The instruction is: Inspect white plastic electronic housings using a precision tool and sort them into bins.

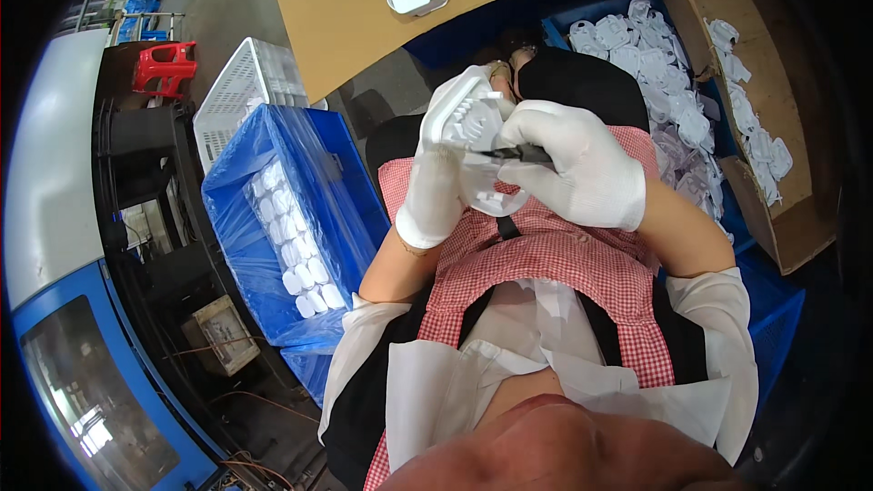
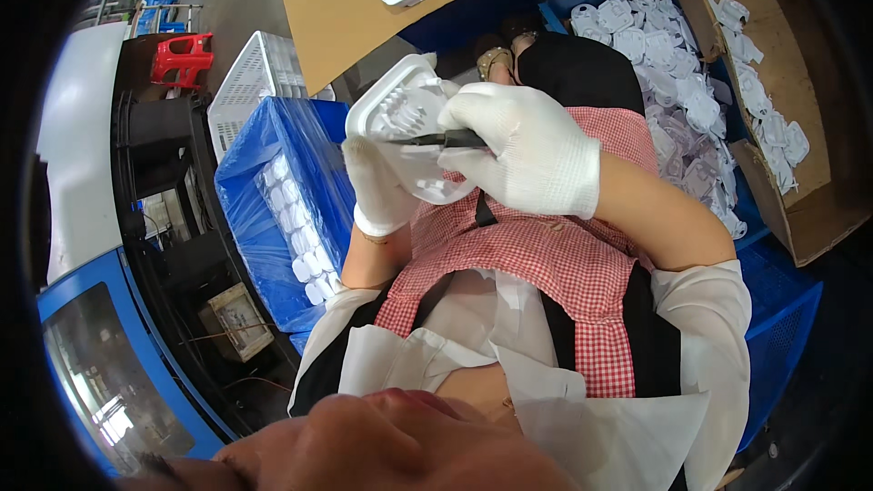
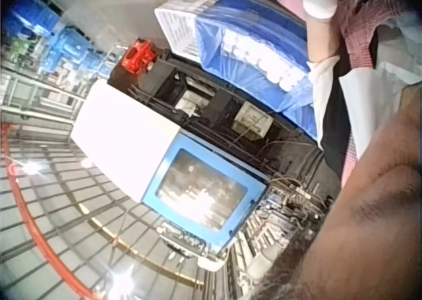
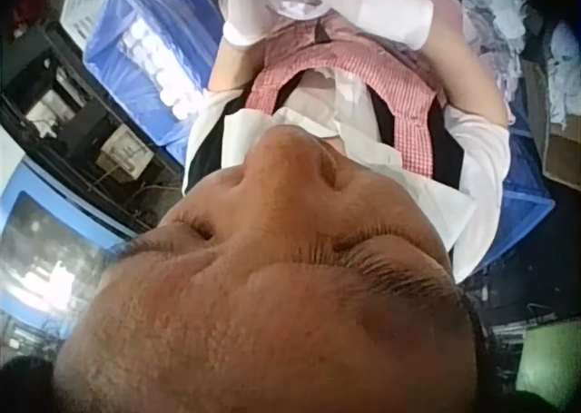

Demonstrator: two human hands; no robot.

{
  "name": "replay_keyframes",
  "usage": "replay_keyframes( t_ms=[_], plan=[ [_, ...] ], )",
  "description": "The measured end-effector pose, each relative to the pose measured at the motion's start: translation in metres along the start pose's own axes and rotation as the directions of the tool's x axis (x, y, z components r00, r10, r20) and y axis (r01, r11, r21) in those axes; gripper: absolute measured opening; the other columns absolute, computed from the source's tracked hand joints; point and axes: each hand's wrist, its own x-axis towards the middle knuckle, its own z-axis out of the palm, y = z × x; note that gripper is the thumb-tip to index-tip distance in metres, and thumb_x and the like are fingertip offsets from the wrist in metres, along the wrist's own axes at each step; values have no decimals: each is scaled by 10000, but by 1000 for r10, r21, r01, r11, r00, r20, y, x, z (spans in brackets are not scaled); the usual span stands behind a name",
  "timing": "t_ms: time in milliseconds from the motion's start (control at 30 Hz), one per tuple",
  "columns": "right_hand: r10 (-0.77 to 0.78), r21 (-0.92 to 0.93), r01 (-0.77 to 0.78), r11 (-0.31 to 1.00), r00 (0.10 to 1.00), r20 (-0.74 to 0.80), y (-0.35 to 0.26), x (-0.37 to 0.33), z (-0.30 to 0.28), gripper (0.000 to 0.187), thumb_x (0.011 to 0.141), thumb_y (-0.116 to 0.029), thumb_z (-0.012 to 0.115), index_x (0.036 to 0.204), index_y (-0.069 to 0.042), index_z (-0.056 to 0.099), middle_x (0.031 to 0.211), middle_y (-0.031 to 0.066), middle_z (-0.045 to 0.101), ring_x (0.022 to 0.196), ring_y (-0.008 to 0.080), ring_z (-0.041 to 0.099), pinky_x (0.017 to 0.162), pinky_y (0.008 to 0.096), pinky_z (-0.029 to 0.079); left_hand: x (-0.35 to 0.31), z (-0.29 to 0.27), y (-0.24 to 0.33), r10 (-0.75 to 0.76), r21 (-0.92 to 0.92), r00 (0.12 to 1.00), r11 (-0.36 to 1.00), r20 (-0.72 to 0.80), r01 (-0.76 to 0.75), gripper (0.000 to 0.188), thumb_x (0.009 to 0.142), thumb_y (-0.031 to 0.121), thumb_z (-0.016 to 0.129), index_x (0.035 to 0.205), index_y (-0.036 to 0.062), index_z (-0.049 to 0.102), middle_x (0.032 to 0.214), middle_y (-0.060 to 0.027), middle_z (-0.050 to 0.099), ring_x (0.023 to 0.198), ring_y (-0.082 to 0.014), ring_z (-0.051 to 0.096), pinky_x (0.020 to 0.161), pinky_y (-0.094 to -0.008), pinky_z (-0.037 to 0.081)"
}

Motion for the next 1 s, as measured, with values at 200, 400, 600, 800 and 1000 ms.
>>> replay_keyframes(
  t_ms=[200, 400, 600, 800, 1000],
  plan=[
    [-123, -33, 130, 991, 977, 173, 21, 5, 1, 213, 747, -26, 643, 931, -15, 538, 841, 132, 544, 800, 311, 570, 702, 353, 462, -2, -8, -7, -162, -143, 987, 977, -1, 160, 754, 920, 612, 377, 1380, 14, 372, 1331, -134, 488, 1198, -225, 507, 990, -363, 427],
    [245, 317, -226, 921, 969, -21, 14, -1, -11, 72, 835, -33, 555, 841, -26, 483, 787, 11, 476, 691, 110, 443, 625, 269, 388, 17, -16, -6, -278, -689, 961, 696, 1, 202, 915, 882, 737, 208, 1253, -50, 493, 1055, -224, 641, 913, -337, 657, 815, -424, 544],
    [408, 319, -352, 880, 904, -127, 25, -2, -10, 167, 805, -42, 630, 704, -49, 497, 662, -43, 439, 609, 52, 365, 580, 226, 336, 23, -23, -7, -325, -647, 943, 705, 70, 291, 951, 861, 765, 216, 1249, -58, 491, 1041, -276, 631, 829, -344, 671, 719, -402, 567],
    [325, 97, -314, 944, 849, -416, 43, 13, -6, 125, 789, -42, 659, 888, -31, 582, 754, -22, 551, 639, 48, 431, 595, 199, 372, 31, -29, -14, -359, -694, 922, 628, 143, 352, 973, 846, 781, 227, 1222, -70, 512, 1019, -272, 634, 798, -321, 677, 678, -366, 570],
    [344, 359, -315, 879, 939, -18, 66, 41, 5, 476, 773, -151, 709, 1213, -29, 576, 1044, 60, 651, 901, 131, 610, 821, 259, 481, 41, -51, -40, -427, -549, 874, 684, 233, 481, 740, 944, 607, 283, 1240, -39, 492, 1022, -229, 643, 845, -280, 671, 745, -378, 550]
  ],
)
